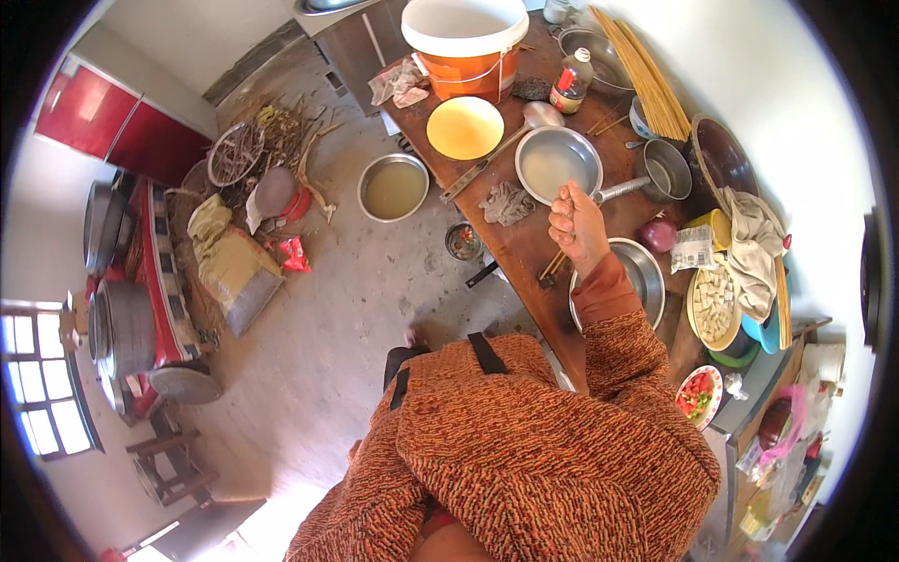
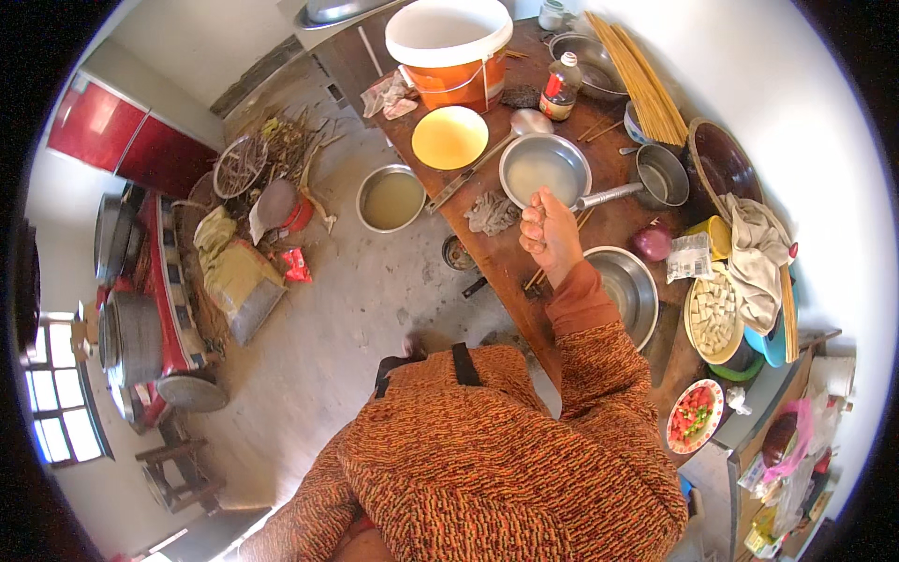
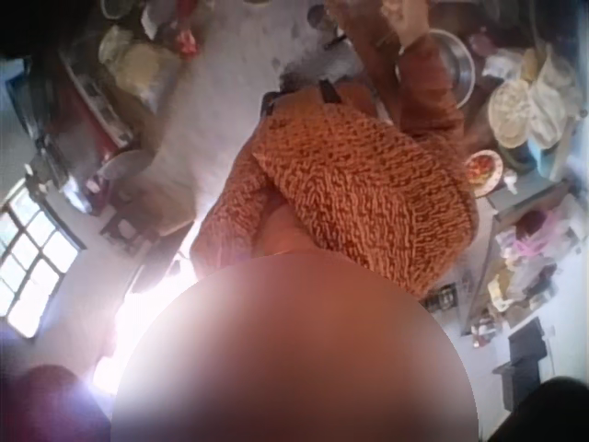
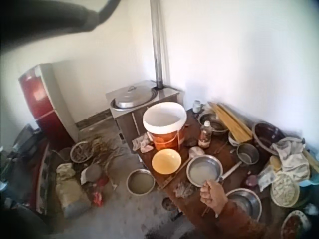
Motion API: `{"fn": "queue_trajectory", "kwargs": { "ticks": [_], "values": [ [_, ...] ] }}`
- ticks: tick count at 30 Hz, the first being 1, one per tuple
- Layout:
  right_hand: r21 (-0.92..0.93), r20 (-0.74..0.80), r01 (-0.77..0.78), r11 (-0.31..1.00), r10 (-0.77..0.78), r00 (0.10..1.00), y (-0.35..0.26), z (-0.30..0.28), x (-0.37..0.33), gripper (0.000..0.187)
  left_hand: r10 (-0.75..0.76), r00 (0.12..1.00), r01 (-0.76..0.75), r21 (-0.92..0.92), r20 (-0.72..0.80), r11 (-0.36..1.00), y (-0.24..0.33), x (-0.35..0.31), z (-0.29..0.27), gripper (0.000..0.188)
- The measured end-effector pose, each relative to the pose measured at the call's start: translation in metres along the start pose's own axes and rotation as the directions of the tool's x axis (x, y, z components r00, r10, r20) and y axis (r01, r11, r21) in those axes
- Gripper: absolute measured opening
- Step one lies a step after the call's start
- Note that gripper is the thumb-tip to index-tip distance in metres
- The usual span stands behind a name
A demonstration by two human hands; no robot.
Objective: The person measures rice from a large bag into a metal bowl using a paper cup, then carries the bowl to a table. They add water from a white bucket using a ladle and stir the mixture with chopsticks.
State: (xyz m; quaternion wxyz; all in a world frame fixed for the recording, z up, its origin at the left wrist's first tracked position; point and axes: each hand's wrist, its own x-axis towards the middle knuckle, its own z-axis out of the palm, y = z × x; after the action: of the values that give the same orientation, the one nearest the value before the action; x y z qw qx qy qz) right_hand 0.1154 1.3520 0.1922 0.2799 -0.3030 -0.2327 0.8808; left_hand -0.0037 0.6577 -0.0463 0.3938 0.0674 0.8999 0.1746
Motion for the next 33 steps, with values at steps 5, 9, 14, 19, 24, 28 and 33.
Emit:
{"fn": "queue_trajectory", "kwargs": {
  "ticks": [5, 9, 14, 19, 24, 28, 33],
  "values": [
    [-0.054, -0.229, 0.165, 0.985, -0.173, 0.958, -0.008, -0.022, 0.051, 0.022, 0.015, 0.992, -0.018, 0.020, 0.127, 1.000, 0.035, 0.086, -0.045, 0.014],
    [-0.168, -0.404, 0.271, 0.948, -0.316, 0.858, -0.007, -0.028, 0.090, 0.022, 0.139, 0.981, -0.127, -0.093, 0.135, 0.988, 0.089, 0.170, -0.103, 0.016],
    [-0.388, -0.551, 0.320, 0.864, -0.496, 0.671, -0.015, -0.036, 0.138, 0.021, 0.202, 0.977, -0.177, -0.270, 0.067, 0.946, 0.153, 0.239, -0.171, 0.019],
    [-0.779, -0.491, 0.106, 0.617, -0.707, 0.508, -0.013, -0.109, 0.181, 0.021, 0.086, 0.996, -0.081, -0.210, 0.015, 0.974, 0.152, 0.252, -0.187, 0.018],
    [-0.997, -0.049, -0.078, 0.012, -0.865, 0.500, 0.003, -0.101, 0.189, 0.023, 0.031, 0.998, -0.024, -0.152, 0.050, 0.988, 0.096, 0.234, -0.174, 0.019],
    [-0.974, 0.126, -0.102, -0.203, -0.856, 0.501, -0.011, -0.121, 0.185, 0.018, 0.102, 0.988, -0.065, -0.292, 0.112, 0.954, 0.156, 0.227, -0.176, 0.020],
    [-0.973, -0.185, -0.218, 0.082, -0.841, 0.509, -0.019, -0.104, 0.176, 0.017, 0.347, 0.934, -0.329, -0.178, 0.085, 0.928, 0.241, 0.212, -0.170, 0.016]
  ]
}}
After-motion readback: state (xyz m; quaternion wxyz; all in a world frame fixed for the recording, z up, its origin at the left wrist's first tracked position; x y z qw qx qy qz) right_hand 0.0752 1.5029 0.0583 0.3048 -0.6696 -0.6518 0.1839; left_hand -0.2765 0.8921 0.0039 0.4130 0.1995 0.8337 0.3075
